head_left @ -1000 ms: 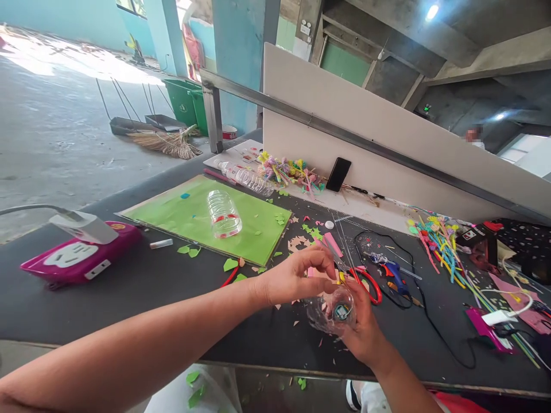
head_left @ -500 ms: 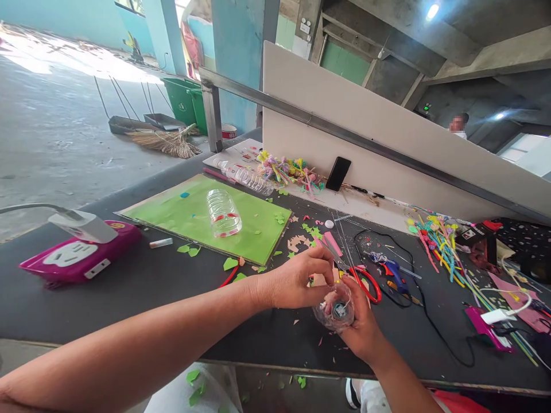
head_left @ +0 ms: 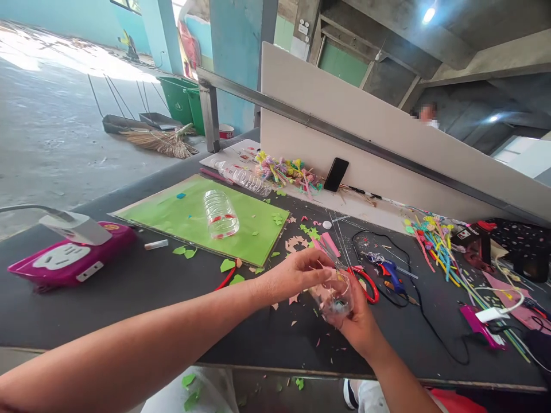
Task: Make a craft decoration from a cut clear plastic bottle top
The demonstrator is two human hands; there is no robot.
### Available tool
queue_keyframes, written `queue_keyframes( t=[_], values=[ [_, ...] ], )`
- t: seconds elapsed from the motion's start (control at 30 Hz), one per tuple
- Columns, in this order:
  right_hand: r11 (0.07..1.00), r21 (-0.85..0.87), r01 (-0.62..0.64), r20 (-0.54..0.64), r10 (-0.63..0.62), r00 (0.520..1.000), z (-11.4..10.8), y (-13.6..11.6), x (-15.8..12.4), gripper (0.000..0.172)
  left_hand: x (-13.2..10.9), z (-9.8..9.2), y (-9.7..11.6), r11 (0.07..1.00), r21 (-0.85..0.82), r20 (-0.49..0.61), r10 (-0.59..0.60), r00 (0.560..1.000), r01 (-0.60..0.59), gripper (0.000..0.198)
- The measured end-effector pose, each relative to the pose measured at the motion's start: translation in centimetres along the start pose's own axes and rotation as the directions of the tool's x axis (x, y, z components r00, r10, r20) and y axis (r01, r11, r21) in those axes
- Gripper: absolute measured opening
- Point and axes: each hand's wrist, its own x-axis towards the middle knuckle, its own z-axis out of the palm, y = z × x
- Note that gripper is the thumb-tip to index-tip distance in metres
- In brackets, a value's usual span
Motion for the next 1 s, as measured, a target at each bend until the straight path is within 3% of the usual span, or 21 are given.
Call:
queue_keyframes(
  t=[0.13, 0.23, 0.3, 0.37, 0.57, 0.77, 0.87, 1.0],
  values=[
    [0.980, 0.185, -0.069, -0.077, 0.084, 0.993, -0.1, -0.2, 0.8, 0.076, 0.1, 0.1, -2.1, 0.968, -0.243, -0.040, -0.066, 0.997, 0.054, 0.054],
    [0.971, 0.231, -0.057, -0.131, 0.090, 0.987, 0.0, -0.6, 1.3, 0.074, 0.6, 1.1, -3.4, 0.920, -0.379, 0.132, -0.048, 0.990, 0.096, 0.074],
    [0.967, 0.252, -0.039, -0.146, 0.078, 0.986, 0.0, -0.9, 1.4, 0.074, 1.0, 2.3, -3.6, 0.891, -0.436, 0.284, 0.001, 0.959, 0.128, 0.086],
    [0.961, 0.275, -0.022, -0.155, 0.067, 0.986, 0.2, -1.3, 1.3, 0.076, 1.2, 3.6, -3.5, 0.888, -0.443, 0.349, 0.041, 0.936, 0.126, 0.091],
    [0.958, 0.283, 0.039, -0.135, -0.001, 0.991, 0.4, -2.0, 1.0, 0.086, 1.6, 6.1, -2.1, 0.915, -0.385, 0.209, -0.039, 0.977, 0.119, 0.085],
    [0.969, 0.226, 0.097, -0.145, -0.065, 0.987, -1.0, -1.4, 0.7, 0.085, 2.3, 6.8, -2.5, 0.967, -0.250, 0.074, 0.063, 0.995, -0.043, 0.073],
    [0.989, 0.134, 0.069, -0.234, -0.036, 0.971, -2.3, -1.4, 0.4, 0.076, 2.5, 6.3, -3.5, 0.989, -0.038, -0.014, 0.145, 0.989, -0.145, 0.068],
    [0.996, 0.079, 0.044, -0.379, -0.011, 0.925, -3.8, -2.2, 0.3, 0.050, 2.2, 5.4, -4.4, 0.952, 0.226, -0.094, 0.234, 0.968, -0.209, 0.059]
  ],
)
